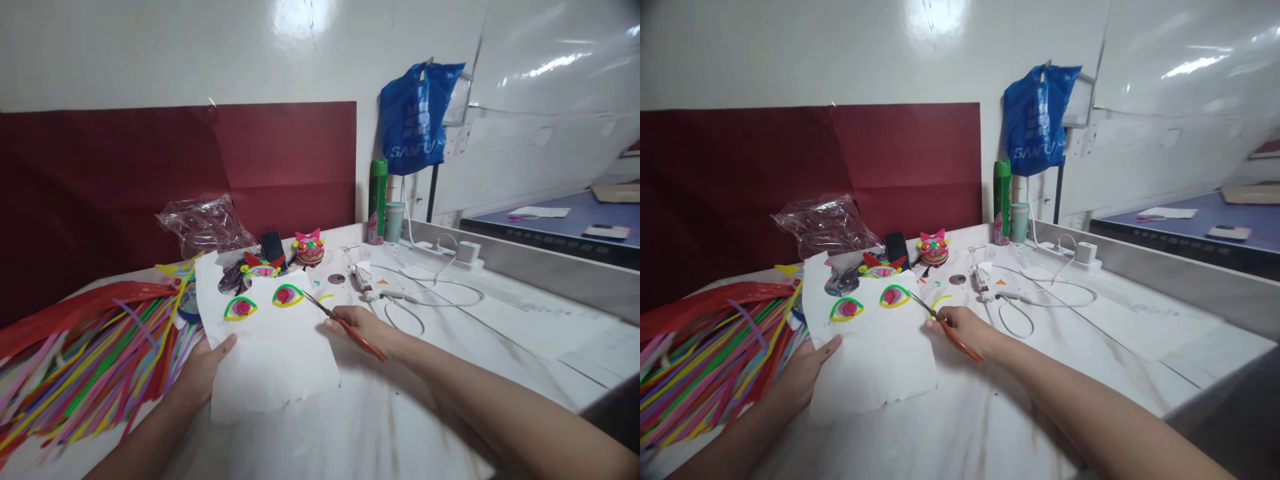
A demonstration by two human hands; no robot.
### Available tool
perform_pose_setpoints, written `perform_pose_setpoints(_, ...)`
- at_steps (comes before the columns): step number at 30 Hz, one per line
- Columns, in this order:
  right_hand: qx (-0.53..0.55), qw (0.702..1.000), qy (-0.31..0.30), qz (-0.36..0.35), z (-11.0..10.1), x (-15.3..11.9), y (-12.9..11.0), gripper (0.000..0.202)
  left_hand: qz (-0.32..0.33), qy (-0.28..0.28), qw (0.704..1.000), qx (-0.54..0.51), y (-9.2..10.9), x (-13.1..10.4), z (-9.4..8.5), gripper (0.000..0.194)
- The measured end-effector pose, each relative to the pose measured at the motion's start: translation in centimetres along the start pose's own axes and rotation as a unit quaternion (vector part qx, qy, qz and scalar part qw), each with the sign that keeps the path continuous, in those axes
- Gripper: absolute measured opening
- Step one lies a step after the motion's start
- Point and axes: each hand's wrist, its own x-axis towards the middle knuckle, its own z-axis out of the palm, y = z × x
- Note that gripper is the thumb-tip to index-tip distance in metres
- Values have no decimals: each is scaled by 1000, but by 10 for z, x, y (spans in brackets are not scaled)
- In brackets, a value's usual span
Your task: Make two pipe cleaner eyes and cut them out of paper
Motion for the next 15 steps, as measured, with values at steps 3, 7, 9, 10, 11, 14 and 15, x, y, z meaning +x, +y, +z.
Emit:
perform_pose_setpoints(3,6,1000,14,-3,2,1,3,46,-1,-1,1000,3,0,2,-2,47)
perform_pose_setpoints(7,11,999,30,2,3,2,4,47,8,-18,1000,-1,-2,5,-7,52)
perform_pose_setpoints(9,12,999,30,6,3,1,4,47,10,-27,1000,-11,-3,5,-9,55)
perform_pose_setpoints(10,12,999,29,6,3,1,4,47,11,-32,999,-15,-4,6,-10,57)
perform_pose_setpoints(11,11,999,30,7,3,1,3,46,12,-36,999,-18,-4,6,-10,57)
perform_pose_setpoints(14,7,999,32,-5,2,0,4,43,15,-45,999,-16,-5,6,-10,58)
perform_pose_setpoints(15,4,999,32,-12,2,0,4,41,14,-46,999,-11,-5,6,-11,57)
